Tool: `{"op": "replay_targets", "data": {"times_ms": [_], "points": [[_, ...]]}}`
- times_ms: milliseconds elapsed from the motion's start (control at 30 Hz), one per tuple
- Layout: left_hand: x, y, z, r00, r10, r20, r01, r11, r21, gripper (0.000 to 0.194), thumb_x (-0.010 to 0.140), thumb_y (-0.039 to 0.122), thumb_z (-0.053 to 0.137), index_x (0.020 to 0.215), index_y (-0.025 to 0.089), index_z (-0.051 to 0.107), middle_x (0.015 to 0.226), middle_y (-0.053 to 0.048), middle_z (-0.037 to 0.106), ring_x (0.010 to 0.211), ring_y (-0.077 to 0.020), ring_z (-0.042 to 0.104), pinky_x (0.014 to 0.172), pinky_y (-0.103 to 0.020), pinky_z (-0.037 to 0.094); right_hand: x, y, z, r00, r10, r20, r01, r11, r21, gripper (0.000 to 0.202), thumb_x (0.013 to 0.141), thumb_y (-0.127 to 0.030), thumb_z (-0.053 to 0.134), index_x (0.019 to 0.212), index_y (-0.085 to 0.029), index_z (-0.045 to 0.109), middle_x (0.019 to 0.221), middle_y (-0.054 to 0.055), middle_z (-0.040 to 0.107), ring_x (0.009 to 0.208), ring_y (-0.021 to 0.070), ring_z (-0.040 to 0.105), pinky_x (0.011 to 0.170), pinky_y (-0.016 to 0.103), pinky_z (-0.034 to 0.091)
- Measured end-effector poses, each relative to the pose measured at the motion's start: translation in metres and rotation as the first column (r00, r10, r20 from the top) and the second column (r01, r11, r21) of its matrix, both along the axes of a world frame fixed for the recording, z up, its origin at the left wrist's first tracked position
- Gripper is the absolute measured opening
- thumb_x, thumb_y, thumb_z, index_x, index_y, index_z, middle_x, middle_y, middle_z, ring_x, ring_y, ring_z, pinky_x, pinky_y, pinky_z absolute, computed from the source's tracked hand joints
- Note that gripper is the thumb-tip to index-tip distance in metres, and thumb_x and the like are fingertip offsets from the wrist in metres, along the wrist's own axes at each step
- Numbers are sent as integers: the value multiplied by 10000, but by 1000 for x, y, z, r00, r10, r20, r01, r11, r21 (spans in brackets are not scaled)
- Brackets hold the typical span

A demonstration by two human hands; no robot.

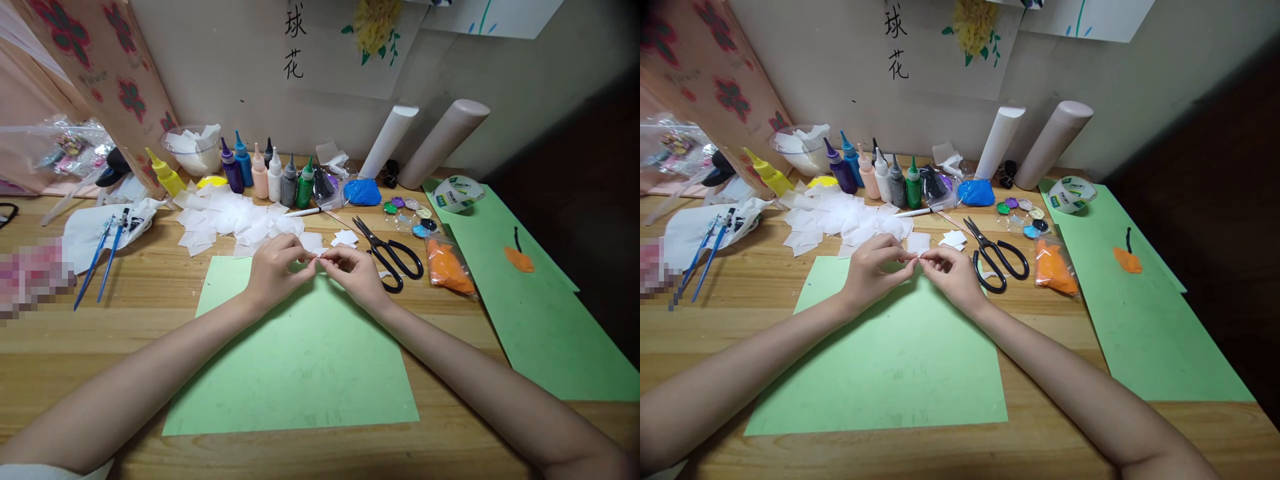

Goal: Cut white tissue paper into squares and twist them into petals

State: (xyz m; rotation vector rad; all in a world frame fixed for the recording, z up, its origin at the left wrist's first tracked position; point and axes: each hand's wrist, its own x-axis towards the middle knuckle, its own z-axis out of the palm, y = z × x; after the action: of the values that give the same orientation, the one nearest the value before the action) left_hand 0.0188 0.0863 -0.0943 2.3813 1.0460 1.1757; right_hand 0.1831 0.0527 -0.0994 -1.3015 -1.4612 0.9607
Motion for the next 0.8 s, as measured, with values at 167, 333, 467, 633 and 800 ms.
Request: {"op": "replay_targets", "data": {"times_ms": [167,333,467,633,800], "points": [[0,0,0,1000,-9,-5,9,1000,-6,107,770,243,606,727,175,677,658,-14,576,635,-125,514,575,-250,385,0,1,-1,1000,-6,5,6,1000,6,137,750,-292,624,749,-158,650,698,20,586,629,125,504,566,260,389],[0,0,0,1000,-8,-2,8,1000,-15,107,772,245,606,727,176,674,659,-10,568,631,-120,507,574,-247,382,1,0,0,1000,-11,7,11,1000,7,149,753,-304,618,746,-157,646,702,22,587,627,123,503,562,259,390],[1,0,0,1000,-15,4,15,1000,-19,107,771,243,606,730,172,674,660,-11,569,629,-120,507,574,-246,385,1,0,2,1000,-4,5,4,1000,-5,156,750,-307,620,757,-155,653,705,24,597,625,123,503,554,256,384],[1,0,0,1000,-19,3,19,1000,-18,99,766,233,610,736,170,680,658,-13,567,630,-121,511,572,-246,387,0,0,2,1000,-4,12,4,1000,-2,151,749,-303,626,750,-155,652,697,21,590,623,122,495,559,256,384],[1,1,0,1000,-25,-4,25,1000,-17,100,774,238,598,750,181,678,666,-13,568,640,-124,514,576,-245,389,1,0,1,1000,-3,16,4,1000,-9,160,753,-313,618,735,-156,642,690,18,584,620,120,490,558,254,380]]}}
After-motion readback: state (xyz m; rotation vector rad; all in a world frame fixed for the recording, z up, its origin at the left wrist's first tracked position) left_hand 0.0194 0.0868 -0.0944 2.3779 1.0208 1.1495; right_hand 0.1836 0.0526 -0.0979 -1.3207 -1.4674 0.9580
